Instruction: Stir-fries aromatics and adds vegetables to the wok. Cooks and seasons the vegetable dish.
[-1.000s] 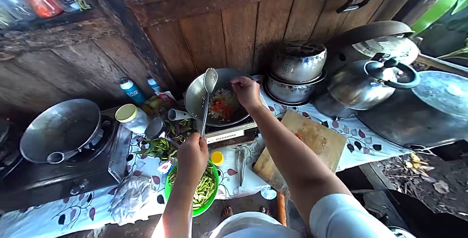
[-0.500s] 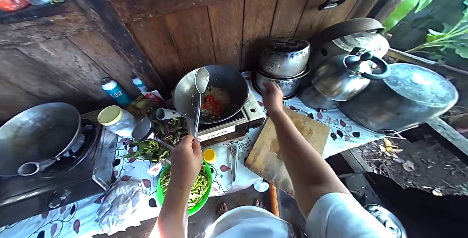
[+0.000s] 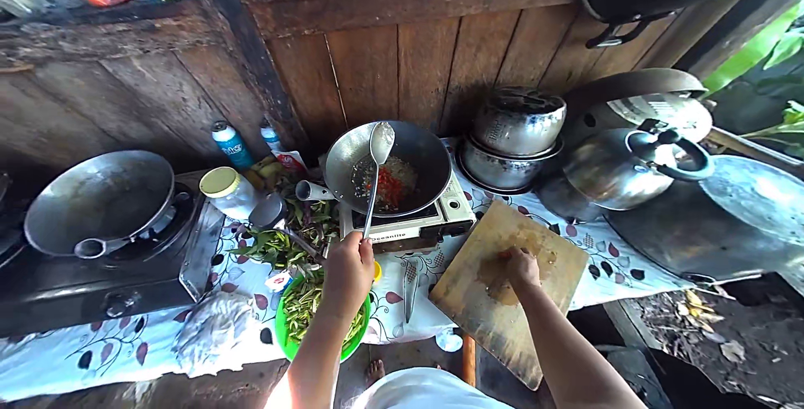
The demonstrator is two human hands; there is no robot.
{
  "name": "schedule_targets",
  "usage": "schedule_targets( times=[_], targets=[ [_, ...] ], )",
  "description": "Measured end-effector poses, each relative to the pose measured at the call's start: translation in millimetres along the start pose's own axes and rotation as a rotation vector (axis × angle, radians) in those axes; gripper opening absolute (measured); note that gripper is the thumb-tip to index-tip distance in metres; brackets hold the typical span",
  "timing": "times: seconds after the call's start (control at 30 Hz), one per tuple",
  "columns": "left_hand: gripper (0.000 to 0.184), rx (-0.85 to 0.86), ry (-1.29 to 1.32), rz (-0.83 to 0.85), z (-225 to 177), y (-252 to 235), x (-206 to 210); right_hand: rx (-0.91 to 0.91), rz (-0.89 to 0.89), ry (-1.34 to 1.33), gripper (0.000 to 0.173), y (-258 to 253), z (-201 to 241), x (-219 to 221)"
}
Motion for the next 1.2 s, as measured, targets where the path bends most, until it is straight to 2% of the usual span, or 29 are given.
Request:
schedule_targets(
  times=[0.13,0.27,0.4,0.47,0.57,0.6,0.67,0.73,0.83,0.93,1.0,1.07,1.2],
  targets=[
    [0.026,-0.082,0.061,0.071,8,-2,4,0.104,0.022,-0.026,0.037,-9,-5,-6],
    [0.026,-0.071,0.097,0.06,11,0,2,-0.033,0.021,-0.035,0.038,-1,2,4],
    [0.026,-0.094,0.113,0.071,14,2,3,-0.168,-0.069,-0.07,0.027,23,2,14],
    [0.026,-0.092,0.148,0.068,12,1,6,-0.132,-0.075,-0.052,0.027,23,-3,17],
    [0.025,-0.12,0.249,0.095,10,1,13,-0.018,-0.046,-0.044,0.035,21,8,4],
    [0.024,-0.13,0.299,0.099,9,1,14,-0.056,-0.126,-0.132,0.036,25,25,-13],
    [0.024,-0.148,0.387,0.102,8,-1,19,-0.257,-0.305,-0.35,0.034,40,79,-57],
    [0.024,-0.173,0.446,0.107,7,-2,24,-0.501,-0.393,-0.505,0.028,55,142,-88],
    [0.023,-0.193,0.522,0.088,4,-3,28,-0.835,-0.461,-0.562,0.019,58,232,-107],
    [0.023,-0.216,0.562,0.093,2,-3,30,-0.837,-0.309,-0.42,0.026,48,293,-104],
    [0.024,-0.224,0.583,0.108,-1,-4,31,-0.766,-0.235,-0.369,0.033,55,304,-106],
    [0.027,-0.245,0.639,0.126,-5,-5,38,-0.669,-0.085,-0.409,0.032,78,296,-110],
    [0.029,-0.299,0.875,0.095,-14,-8,62,-0.424,0.469,-0.668,0.046,147,256,-80]
  ],
)
Point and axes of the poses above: each hand's wrist, its own y-axis away from the middle knuckle, its own x-axis out of the palm, z = x × y, the point moved 7 cm from there along -y, towards the middle knuckle, and after that the axes turned 5 degrees about -z, right-handed, at the moved point
